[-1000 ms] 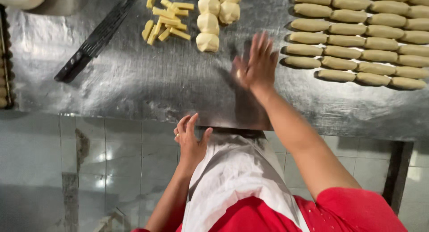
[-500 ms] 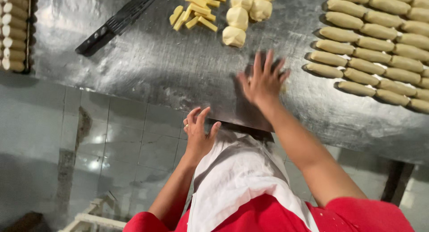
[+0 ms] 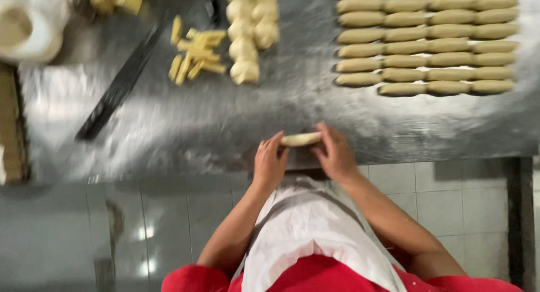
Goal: The person repeatedly picks up small dough balls, flattens them, places a piece of cheese inside, and rolls them into cylindrical shapes. The finished rolls are placed in neat rows on a stainless steel table alongside other prepared items.
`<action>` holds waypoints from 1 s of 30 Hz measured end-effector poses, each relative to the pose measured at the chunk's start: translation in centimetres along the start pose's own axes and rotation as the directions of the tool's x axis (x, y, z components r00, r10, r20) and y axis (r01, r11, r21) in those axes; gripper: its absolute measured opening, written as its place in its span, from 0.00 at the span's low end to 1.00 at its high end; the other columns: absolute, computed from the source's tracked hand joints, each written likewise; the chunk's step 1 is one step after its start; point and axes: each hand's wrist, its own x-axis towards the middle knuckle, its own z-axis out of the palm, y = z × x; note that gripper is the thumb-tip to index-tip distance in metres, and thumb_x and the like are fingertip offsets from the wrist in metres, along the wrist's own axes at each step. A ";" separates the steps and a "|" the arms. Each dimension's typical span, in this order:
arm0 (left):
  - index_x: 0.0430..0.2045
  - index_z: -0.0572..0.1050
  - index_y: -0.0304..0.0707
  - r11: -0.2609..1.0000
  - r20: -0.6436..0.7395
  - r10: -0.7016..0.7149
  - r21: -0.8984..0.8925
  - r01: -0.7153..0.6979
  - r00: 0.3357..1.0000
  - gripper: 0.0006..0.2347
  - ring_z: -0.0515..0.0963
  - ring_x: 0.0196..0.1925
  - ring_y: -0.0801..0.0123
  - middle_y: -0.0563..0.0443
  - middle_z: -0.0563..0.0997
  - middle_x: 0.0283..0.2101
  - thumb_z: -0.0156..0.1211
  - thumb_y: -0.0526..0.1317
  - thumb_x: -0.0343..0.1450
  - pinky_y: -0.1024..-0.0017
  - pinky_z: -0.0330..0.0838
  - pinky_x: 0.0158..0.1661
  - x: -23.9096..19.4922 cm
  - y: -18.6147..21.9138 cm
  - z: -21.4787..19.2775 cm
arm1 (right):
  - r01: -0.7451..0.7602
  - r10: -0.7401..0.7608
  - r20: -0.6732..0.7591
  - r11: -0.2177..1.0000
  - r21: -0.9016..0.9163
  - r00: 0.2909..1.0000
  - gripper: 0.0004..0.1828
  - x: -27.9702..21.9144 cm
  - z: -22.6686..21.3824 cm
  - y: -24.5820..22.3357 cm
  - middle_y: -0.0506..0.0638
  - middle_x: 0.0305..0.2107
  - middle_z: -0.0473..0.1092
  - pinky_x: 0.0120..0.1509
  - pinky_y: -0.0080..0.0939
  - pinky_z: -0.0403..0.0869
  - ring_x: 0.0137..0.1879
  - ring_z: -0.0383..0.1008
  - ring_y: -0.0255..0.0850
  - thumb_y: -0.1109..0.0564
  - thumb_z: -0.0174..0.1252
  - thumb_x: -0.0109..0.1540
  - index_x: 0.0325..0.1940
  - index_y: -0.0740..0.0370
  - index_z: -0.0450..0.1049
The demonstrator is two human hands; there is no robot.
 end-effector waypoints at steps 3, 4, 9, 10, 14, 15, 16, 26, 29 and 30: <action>0.52 0.76 0.32 0.990 0.063 0.082 0.109 -0.088 0.995 0.19 0.78 0.51 0.43 0.38 0.81 0.49 0.66 0.32 0.66 0.55 0.70 0.52 1.4 1.1 -0.2 | 0.209 -0.211 -0.020 0.975 -0.078 0.977 0.23 0.9 -0.1 1.0 0.52 0.51 0.75 0.63 0.49 0.71 0.57 0.72 0.53 0.61 0.66 0.58 0.58 0.57 0.74; 0.50 0.77 0.33 0.989 0.067 0.110 0.092 -0.116 0.992 0.17 0.78 0.51 0.45 0.39 0.82 0.49 0.66 0.32 0.67 0.56 0.71 0.52 1.7 1.4 -0.2 | 0.200 -0.202 -0.034 0.979 -0.050 0.979 0.22 0.9 -0.4 1.4 0.52 0.50 0.75 0.62 0.48 0.72 0.56 0.73 0.53 0.61 0.66 0.58 0.56 0.58 0.75; 0.42 0.81 0.33 0.994 0.081 0.103 -0.047 -0.100 0.991 0.11 0.81 0.48 0.50 0.41 0.82 0.47 0.68 0.35 0.67 0.60 0.76 0.49 5.9 4.0 2.6 | 0.161 -0.157 -0.128 0.987 0.025 0.979 0.17 2.0 -3.8 5.2 0.54 0.51 0.74 0.62 0.45 0.76 0.57 0.75 0.51 0.63 0.65 0.60 0.54 0.60 0.76; 0.41 0.81 0.33 0.992 0.110 0.093 -0.095 -0.082 0.990 0.11 0.82 0.47 0.51 0.41 0.81 0.46 0.68 0.35 0.67 0.61 0.76 0.48 7.3 4.8 4.1 | 0.151 -0.152 -0.174 0.988 -0.015 0.973 0.17 2.7 -5.2 6.4 0.55 0.52 0.73 0.62 0.46 0.76 0.57 0.75 0.52 0.64 0.65 0.60 0.53 0.61 0.76; 0.41 0.79 0.32 0.979 0.104 0.102 -0.189 -0.081 0.989 0.11 0.82 0.45 0.52 0.39 0.75 0.48 0.67 0.34 0.67 0.64 0.78 0.46 12.3 7.5 9.5 | 0.011 -0.028 -0.179 0.995 -0.095 0.984 0.18 5.8 -9.3 9.9 0.56 0.49 0.72 0.56 0.47 0.76 0.53 0.76 0.53 0.63 0.67 0.59 0.53 0.60 0.78; 0.42 0.79 0.32 0.981 0.110 0.090 -0.183 -0.069 0.990 0.11 0.82 0.45 0.53 0.40 0.76 0.48 0.67 0.34 0.67 0.63 0.78 0.47 13.1 7.7 10.3 | 0.046 -0.071 -0.203 0.991 -0.125 0.977 0.17 6.3 -9.9 10.5 0.55 0.48 0.73 0.57 0.48 0.76 0.54 0.76 0.53 0.63 0.67 0.59 0.52 0.60 0.78; 0.43 0.79 0.33 0.983 0.113 0.076 -0.176 -0.055 0.991 0.11 0.82 0.45 0.53 0.41 0.76 0.48 0.67 0.34 0.68 0.63 0.77 0.47 13.7 7.7 11.0 | 0.082 -0.116 -0.224 0.984 -0.156 0.968 0.17 6.9 -10.3 11.0 0.54 0.48 0.74 0.58 0.49 0.75 0.55 0.75 0.53 0.63 0.68 0.58 0.52 0.60 0.79; 0.43 0.78 0.33 0.982 0.019 0.161 -0.101 -0.158 0.987 0.13 0.79 0.50 0.46 0.40 0.80 0.47 0.69 0.34 0.67 0.58 0.73 0.51 14.6 6.7 13.8 | 0.157 -0.223 -0.218 0.945 -0.286 0.950 0.14 9.0 -11.0 12.5 0.49 0.43 0.78 0.58 0.48 0.73 0.50 0.73 0.50 0.61 0.68 0.56 0.46 0.57 0.81; 0.44 0.79 0.33 0.978 0.050 0.181 -0.110 -0.175 0.982 0.13 0.79 0.51 0.46 0.39 0.81 0.48 0.68 0.34 0.67 0.58 0.73 0.53 14.6 6.4 14.0 | 0.171 -0.242 -0.200 0.933 -0.316 0.949 0.14 8.6 -11.1 12.6 0.48 0.43 0.77 0.57 0.49 0.72 0.49 0.74 0.50 0.62 0.66 0.55 0.45 0.57 0.81; 0.45 0.79 0.33 0.977 0.080 0.188 -0.117 -0.178 0.979 0.13 0.79 0.52 0.47 0.39 0.81 0.49 0.68 0.34 0.67 0.59 0.73 0.53 14.8 6.3 13.9 | 0.172 -0.247 -0.203 0.930 -0.326 0.948 0.14 8.5 -11.0 12.6 0.49 0.43 0.77 0.56 0.50 0.72 0.49 0.74 0.51 0.62 0.65 0.55 0.45 0.56 0.80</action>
